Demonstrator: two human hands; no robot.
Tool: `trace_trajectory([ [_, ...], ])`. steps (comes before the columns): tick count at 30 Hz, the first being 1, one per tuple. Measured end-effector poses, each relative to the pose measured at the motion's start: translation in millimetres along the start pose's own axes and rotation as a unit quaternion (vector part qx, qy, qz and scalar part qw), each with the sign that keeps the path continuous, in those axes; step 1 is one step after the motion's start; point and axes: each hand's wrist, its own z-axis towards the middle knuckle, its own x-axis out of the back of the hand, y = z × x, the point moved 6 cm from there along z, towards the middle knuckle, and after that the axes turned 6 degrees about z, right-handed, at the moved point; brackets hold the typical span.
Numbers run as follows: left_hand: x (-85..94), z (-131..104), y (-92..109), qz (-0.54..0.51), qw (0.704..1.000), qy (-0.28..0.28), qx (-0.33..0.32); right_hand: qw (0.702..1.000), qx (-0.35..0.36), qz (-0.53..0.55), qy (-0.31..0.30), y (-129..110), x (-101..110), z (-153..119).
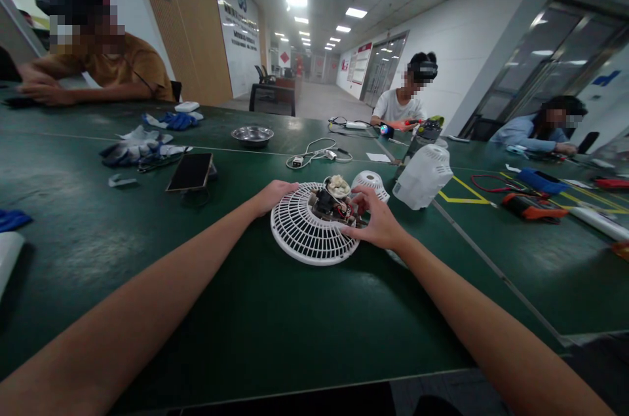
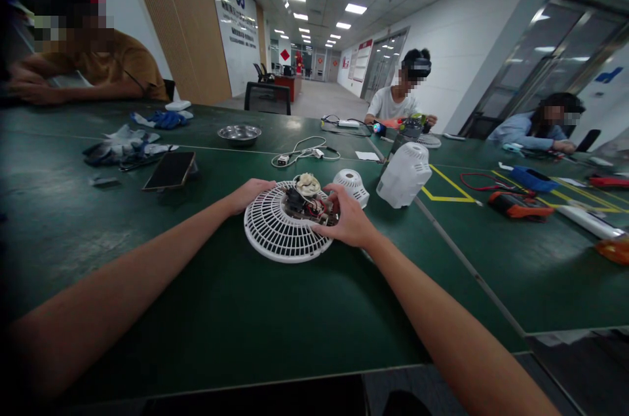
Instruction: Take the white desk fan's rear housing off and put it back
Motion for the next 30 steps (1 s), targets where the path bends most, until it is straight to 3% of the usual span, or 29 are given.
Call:
trace_trajectory([
  [3,2.6,3,-3,0.036,0.999,0.010,-0.002,1.000,-0.010,0.018,-0.018,5,1,1],
  [5,3.6,3,-3,0.062,0.998,0.014,-0.009,0.999,-0.016,0.034,0.005,14,7,2],
  [10,5.1,2,-2,0.086,0.996,0.029,-0.018,0.981,-0.069,-0.047,0.176,56,40,2],
  [12,5.2,1,-1,0.091,0.995,0.032,-0.025,0.968,-0.084,-0.101,0.214,69,50,-1],
  [15,4.6,-1,1,0.098,0.994,0.037,-0.032,0.964,-0.128,-0.097,0.213,87,54,-5],
  [19,2.9,-4,4,0.099,0.994,0.041,-0.028,0.956,-0.225,0.023,0.188,103,44,-8],
  [21,2.7,-4,4,0.103,0.993,0.042,-0.028,0.923,-0.269,0.150,0.232,107,42,-10],
  [23,3.3,-3,4,0.109,0.993,0.044,-0.031,0.850,-0.319,0.332,0.258,111,34,-11],
  [26,4.0,-2,3,0.115,0.992,0.045,-0.040,0.735,-0.357,0.531,0.227,106,21,-9],
  [28,3.9,-2,3,0.110,0.992,0.041,-0.041,0.704,-0.355,0.578,0.212,99,19,-8],
  [30,4.1,-2,2,0.104,0.993,0.038,-0.040,0.692,-0.355,0.594,0.206,93,17,-8],
])
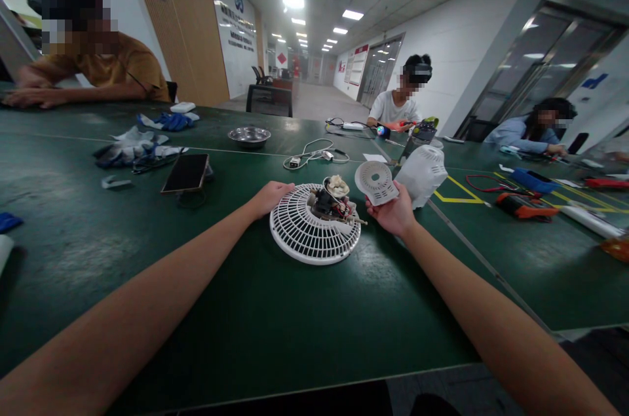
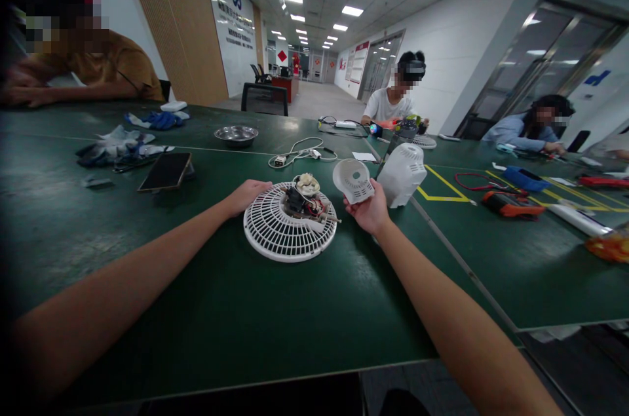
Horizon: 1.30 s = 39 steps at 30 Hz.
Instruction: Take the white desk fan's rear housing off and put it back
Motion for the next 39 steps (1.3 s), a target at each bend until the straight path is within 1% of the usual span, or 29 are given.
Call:
trace_trajectory([
  [3,0.8,1,-2,0.009,1.000,-0.002,-0.002,1.000,0.017,0.000,-0.013,5,-11,-7],
  [5,1.0,3,-3,0.018,1.000,-0.005,-0.003,0.998,0.047,-0.011,-0.043,10,-24,-12],
  [8,1.4,4,-4,0.021,1.000,-0.006,-0.003,0.987,0.127,-0.050,-0.089,16,-42,-21],
  [11,1.9,2,-1,0.031,1.000,0.000,-0.007,0.959,0.217,-0.149,-0.104,17,-53,-32],
  [14,1.8,-2,3,0.039,0.999,0.003,-0.013,0.911,0.265,-0.287,-0.131,14,-61,-44],
  [18,0.9,-4,6,0.031,1.000,0.001,0.002,0.822,0.328,-0.438,-0.157,7,-70,-59],
  [20,0.4,-3,5,0.025,1.000,-0.001,0.010,0.778,0.348,-0.495,-0.169,5,-74,-63],
  [22,0.6,-3,5,0.028,1.000,0.001,0.010,0.749,0.360,-0.525,-0.183,5,-78,-65],
  [23,0.9,-2,4,0.033,0.999,0.003,0.008,0.742,0.362,-0.531,-0.189,5,-79,-66],
  [27,1.9,-1,3,0.047,0.999,0.011,-0.002,0.738,0.360,-0.536,-0.195,5,-78,-64],
  [31,1.5,1,1,0.054,0.999,0.000,-0.004,0.733,0.357,-0.545,-0.195,5,-77,-63],
  [34,3.5,3,4,0.094,0.996,0.007,0.000,0.738,0.344,-0.549,-0.189,6,-75,-62],
  [36,5.2,2,13,0.143,0.989,0.030,-0.020,0.751,0.324,-0.545,-0.186,6,-73,-59],
  [38,3.3,-2,32,0.181,0.979,0.050,-0.074,0.761,0.303,-0.541,-0.189,7,-71,-57],
  [39,-0.5,-6,43,0.188,0.975,0.045,-0.105,0.764,0.295,-0.541,-0.192,8,-71,-56],
])
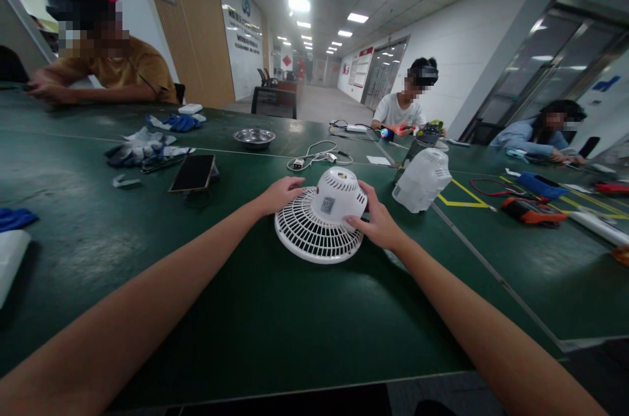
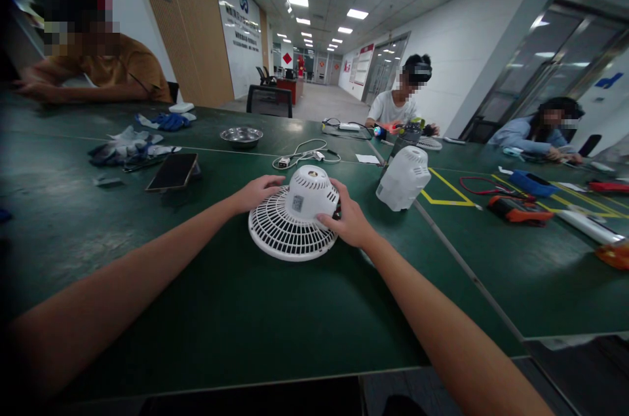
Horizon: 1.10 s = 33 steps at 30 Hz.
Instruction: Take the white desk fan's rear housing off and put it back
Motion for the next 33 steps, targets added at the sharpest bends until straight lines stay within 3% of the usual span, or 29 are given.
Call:
trace_trajectory([
  [4,-10.4,-12,51,-0.004,0.988,-0.098,-0.122,1.000,0.000,-0.004,-0.002,2,2,0],
  [8,-18.5,-21,76,-0.054,0.977,-0.155,-0.134,1.000,0.020,-0.011,0.007,-2,4,-1],
  [16,-23.3,-20,75,-0.006,0.986,-0.081,-0.147,1.000,0.014,0.000,-0.020,-3,1,-1],
  [33,-26.5,-21,71,-0.048,0.985,-0.114,-0.120,0.998,-0.011,0.057,0.025,3,0,0],
])
